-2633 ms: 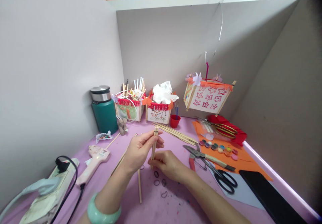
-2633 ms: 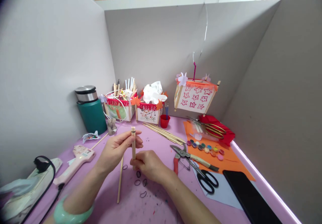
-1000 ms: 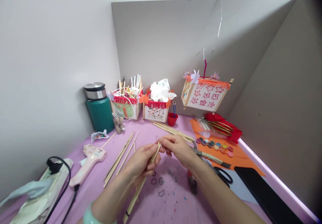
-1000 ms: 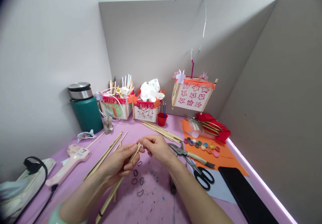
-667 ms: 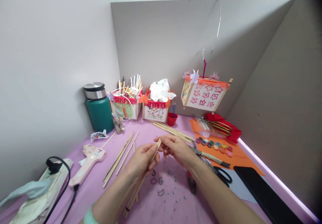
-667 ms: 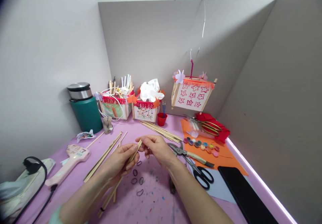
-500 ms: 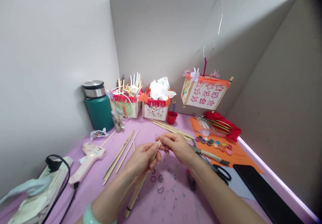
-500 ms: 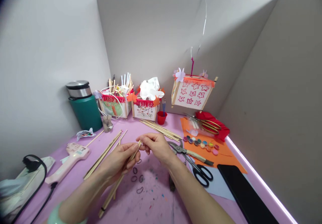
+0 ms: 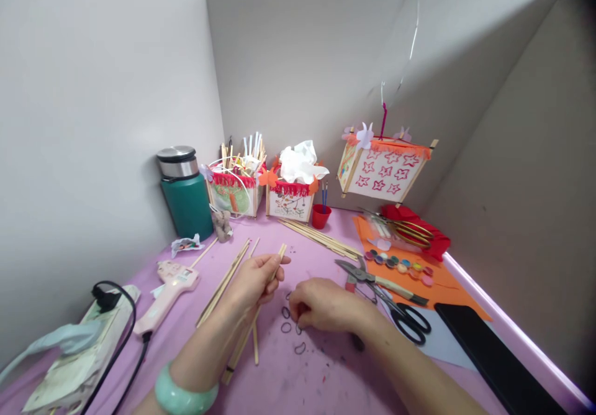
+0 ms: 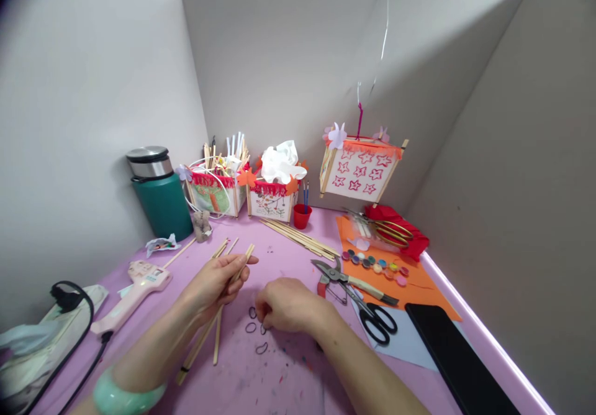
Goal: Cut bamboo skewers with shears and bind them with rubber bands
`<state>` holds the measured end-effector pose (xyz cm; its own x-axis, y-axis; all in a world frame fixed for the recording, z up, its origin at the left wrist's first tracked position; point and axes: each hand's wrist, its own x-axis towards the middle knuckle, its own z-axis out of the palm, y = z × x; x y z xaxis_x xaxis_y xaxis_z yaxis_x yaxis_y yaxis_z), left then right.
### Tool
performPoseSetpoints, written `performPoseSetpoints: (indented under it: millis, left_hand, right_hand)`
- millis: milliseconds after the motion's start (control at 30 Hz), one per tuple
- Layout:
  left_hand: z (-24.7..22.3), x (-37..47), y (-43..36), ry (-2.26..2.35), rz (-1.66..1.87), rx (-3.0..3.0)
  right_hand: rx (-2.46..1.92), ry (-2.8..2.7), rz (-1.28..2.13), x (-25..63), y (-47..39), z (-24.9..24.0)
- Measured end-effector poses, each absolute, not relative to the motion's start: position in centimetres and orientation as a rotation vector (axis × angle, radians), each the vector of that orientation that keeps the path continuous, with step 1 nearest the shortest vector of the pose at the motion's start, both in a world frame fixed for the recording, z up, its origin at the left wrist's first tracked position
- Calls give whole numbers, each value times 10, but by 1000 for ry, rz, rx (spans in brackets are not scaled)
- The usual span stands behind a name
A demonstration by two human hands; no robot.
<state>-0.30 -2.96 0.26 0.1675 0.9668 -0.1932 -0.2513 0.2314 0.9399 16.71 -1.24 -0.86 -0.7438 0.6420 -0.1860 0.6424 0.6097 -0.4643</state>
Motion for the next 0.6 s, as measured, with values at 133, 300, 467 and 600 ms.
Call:
performPoseSetpoints:
  millis: [133, 300, 467, 600]
  left_hand:
    - [2, -3, -31, 984, 1056, 946]
    - [4, -2, -31, 986, 1061, 968]
    - [10, 4, -35, 979, 1047, 1031]
    - [11, 8, -38, 1005, 1048, 1049]
  right_hand:
    - [1084, 2865, -547, 159, -23, -6]
    - [1100, 2932, -632, 165, -25, 11]
    - [1569, 3238, -1392, 170, -14, 26]
    - [1711, 3233, -1642, 165, -8, 21]
